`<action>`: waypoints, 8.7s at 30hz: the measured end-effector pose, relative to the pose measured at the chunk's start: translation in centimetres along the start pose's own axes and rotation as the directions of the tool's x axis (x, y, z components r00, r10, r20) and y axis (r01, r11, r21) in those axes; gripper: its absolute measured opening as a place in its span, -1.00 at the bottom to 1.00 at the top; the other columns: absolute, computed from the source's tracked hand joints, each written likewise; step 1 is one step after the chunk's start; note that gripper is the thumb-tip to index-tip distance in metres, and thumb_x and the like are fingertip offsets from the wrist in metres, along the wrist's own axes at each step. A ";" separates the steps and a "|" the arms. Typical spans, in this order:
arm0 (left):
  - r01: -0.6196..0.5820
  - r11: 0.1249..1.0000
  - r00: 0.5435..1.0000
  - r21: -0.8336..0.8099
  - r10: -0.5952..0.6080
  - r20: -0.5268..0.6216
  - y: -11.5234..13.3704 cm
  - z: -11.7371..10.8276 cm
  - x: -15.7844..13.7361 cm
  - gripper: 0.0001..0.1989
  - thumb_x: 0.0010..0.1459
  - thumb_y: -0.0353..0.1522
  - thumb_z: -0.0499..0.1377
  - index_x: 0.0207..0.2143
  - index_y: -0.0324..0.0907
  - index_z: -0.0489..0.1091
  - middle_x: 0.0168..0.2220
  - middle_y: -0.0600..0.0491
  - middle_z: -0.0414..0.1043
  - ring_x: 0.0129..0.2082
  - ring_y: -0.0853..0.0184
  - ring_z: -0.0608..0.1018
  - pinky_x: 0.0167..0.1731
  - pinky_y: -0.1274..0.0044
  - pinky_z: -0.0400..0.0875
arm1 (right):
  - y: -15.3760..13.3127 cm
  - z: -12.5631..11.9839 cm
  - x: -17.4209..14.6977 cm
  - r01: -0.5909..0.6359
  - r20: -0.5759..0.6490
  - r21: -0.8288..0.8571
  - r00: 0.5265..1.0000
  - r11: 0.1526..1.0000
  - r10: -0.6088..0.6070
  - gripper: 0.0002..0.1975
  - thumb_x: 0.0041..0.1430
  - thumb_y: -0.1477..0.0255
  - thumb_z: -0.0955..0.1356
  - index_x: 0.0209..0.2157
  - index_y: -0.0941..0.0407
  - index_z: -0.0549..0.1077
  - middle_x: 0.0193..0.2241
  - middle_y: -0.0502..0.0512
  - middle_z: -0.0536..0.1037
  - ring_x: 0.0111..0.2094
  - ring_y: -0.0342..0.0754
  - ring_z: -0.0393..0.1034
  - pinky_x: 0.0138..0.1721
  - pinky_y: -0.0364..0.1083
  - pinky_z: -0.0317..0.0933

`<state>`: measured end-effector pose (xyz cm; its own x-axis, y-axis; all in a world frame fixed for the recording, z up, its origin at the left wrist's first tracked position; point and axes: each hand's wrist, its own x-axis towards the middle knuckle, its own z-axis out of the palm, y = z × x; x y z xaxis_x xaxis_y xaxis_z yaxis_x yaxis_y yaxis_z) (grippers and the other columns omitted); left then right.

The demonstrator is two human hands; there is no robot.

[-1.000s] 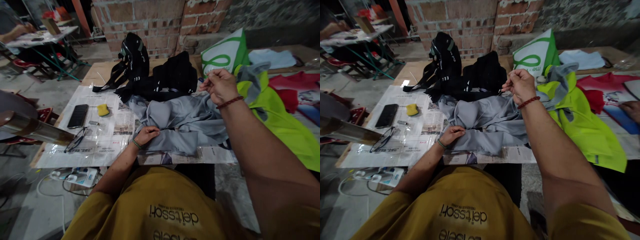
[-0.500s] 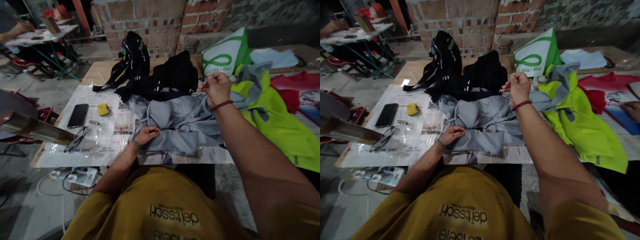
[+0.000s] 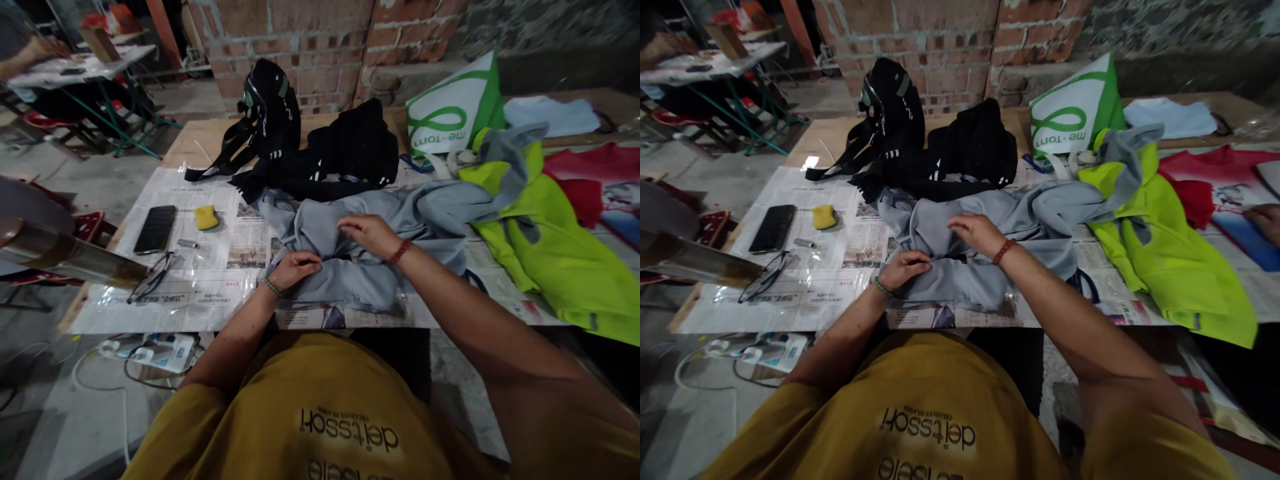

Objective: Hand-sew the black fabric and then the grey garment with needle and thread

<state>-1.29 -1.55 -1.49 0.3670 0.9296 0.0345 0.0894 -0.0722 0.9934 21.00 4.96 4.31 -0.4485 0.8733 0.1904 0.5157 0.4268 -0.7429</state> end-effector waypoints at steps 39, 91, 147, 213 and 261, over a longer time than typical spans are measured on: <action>-0.143 0.986 0.989 0.086 0.141 0.036 0.4 0.3 -0.4 -0.80 0.03 -0.27 0.24 -0.40 -0.26 0.50 -0.41 0.03 0.47 -0.41 0.42 0.46 -0.32 0.58 0.35 | -2.9 3.1 -1.2 -0.566 0.390 0.564 0.825 0.601 0.410 -0.73 -0.11 0.52 0.40 -0.27 0.15 0.41 -0.55 0.01 0.55 -0.54 -0.20 0.38 -0.59 -0.27 0.06; 0.020 1.000 0.996 0.011 -0.019 -0.088 0.5 0.2 -0.4 -0.82 -0.08 -0.28 0.24 -0.48 -0.24 0.47 -0.52 0.14 0.43 -0.49 0.45 0.39 -0.37 0.60 0.30 | -3.0 6.6 -6.2 0.276 -0.085 -0.402 0.938 0.873 -0.336 -0.83 0.12 0.37 0.33 -0.23 0.07 0.47 -0.13 0.14 0.52 0.00 0.10 0.28 0.00 0.09 0.07; 0.118 0.992 0.992 0.041 -0.116 -0.055 0.8 -0.1 -0.1 -0.75 -0.10 -0.21 0.25 -0.49 -0.25 0.46 -0.57 0.15 0.33 -0.53 0.48 0.30 -0.48 0.62 0.18 | -4.8 -5.1 -1.2 0.101 -0.295 0.873 0.888 0.477 0.353 -0.93 0.07 0.45 0.40 -0.36 0.09 0.42 -0.60 -0.10 0.40 -0.54 -0.20 0.37 -0.51 -0.19 0.35; 0.004 0.811 0.994 0.586 0.059 -0.089 0.9 2.6 -0.3 -0.72 -0.02 -0.43 0.23 -0.18 -0.18 0.47 -0.40 0.08 0.52 -0.41 0.37 0.51 -0.34 0.59 0.37 | -2.8 2.2 -8.8 -0.056 -0.269 0.834 0.827 0.549 0.493 -0.69 -0.04 0.23 0.42 -0.31 0.10 0.34 -0.50 -0.03 0.52 -0.65 -0.20 0.33 -0.71 -0.23 0.15; -0.262 0.874 0.955 0.408 0.295 -0.017 -0.2 2.8 -0.8 -0.91 0.06 -0.46 0.20 -0.43 -0.19 0.53 -0.46 0.08 0.52 -0.45 0.45 0.52 -0.38 0.63 0.40 | -4.6 6.8 -8.3 -0.401 0.024 -0.073 0.915 0.913 0.403 -0.81 0.19 0.55 0.20 -0.48 0.12 0.33 -0.64 -0.06 0.34 -0.54 -0.17 0.23 -0.43 -0.18 0.01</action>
<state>1.02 -3.27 -2.07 0.3613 0.8730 0.3275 0.3598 -0.4545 0.8148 17.35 -5.87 1.81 -0.2194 0.9654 -0.1406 0.7038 0.0568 -0.7081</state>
